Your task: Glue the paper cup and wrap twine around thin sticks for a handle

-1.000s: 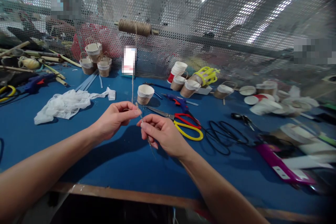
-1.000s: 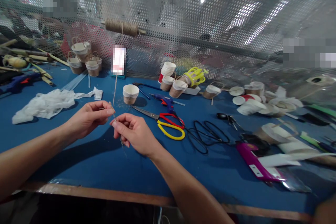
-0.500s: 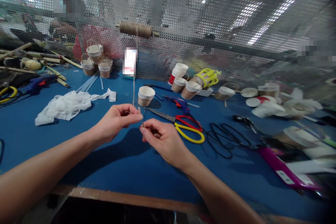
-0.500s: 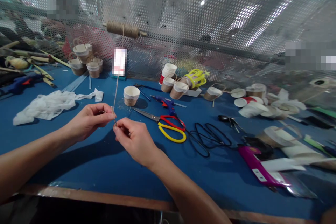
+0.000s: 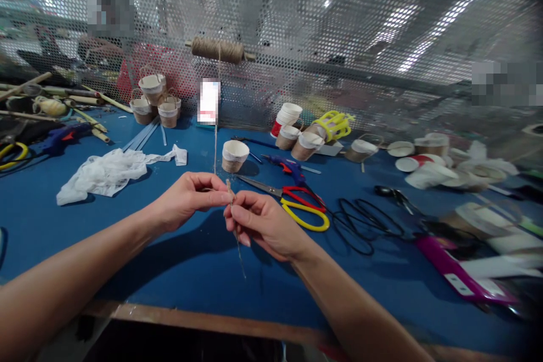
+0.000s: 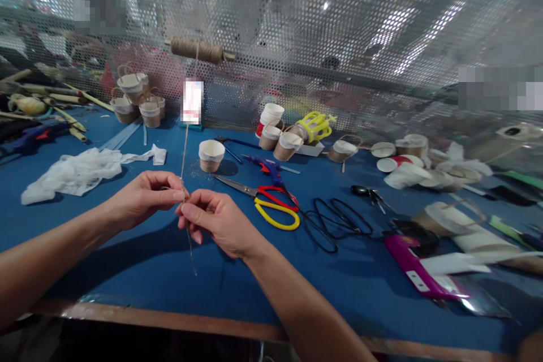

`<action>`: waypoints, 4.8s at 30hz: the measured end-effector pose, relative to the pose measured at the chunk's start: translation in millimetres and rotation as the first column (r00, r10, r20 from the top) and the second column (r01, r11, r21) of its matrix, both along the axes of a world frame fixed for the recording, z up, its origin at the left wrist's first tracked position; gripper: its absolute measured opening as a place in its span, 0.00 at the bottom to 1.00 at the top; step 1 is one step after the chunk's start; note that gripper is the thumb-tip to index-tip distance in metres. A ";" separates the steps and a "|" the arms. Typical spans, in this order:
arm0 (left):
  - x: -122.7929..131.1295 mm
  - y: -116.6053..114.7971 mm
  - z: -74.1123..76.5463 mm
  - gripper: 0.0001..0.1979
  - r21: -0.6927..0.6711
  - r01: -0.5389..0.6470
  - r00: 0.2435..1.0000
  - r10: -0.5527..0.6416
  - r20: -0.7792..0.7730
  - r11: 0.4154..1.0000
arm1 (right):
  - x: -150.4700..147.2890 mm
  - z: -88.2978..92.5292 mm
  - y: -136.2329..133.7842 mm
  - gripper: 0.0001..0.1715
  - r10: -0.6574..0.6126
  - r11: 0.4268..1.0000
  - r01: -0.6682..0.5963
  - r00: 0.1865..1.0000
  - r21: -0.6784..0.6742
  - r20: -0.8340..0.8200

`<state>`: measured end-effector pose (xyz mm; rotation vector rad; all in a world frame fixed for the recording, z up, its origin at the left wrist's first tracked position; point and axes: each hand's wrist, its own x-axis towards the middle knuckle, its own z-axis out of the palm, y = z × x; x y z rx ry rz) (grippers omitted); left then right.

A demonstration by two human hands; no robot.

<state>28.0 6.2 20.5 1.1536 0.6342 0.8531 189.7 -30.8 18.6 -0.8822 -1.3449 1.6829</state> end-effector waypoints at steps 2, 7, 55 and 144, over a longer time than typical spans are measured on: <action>0.9 -0.5 0.5 0.07 0.022 -0.033 0.999 0.034 -0.024 0.999 | -1.3 -0.4 0.2 0.12 -0.054 0.997 0.050 0.997 0.062 0.058; 4.8 -2.8 -1.2 0.07 0.119 -0.116 0.991 0.123 -0.047 0.986 | -4.6 1.0 -0.8 0.10 -0.217 0.962 0.169 0.952 0.216 0.218; 4.5 -6.7 0.4 0.07 0.011 -0.119 0.993 0.119 0.017 0.993 | -3.2 -2.2 0.1 0.09 -0.169 0.970 0.144 0.978 0.195 0.121; -9.7 -17.0 2.8 0.04 0.266 0.178 0.934 -0.248 0.257 0.947 | 23.5 5.9 27.6 0.09 -0.374 0.924 0.321 0.876 -0.209 -0.306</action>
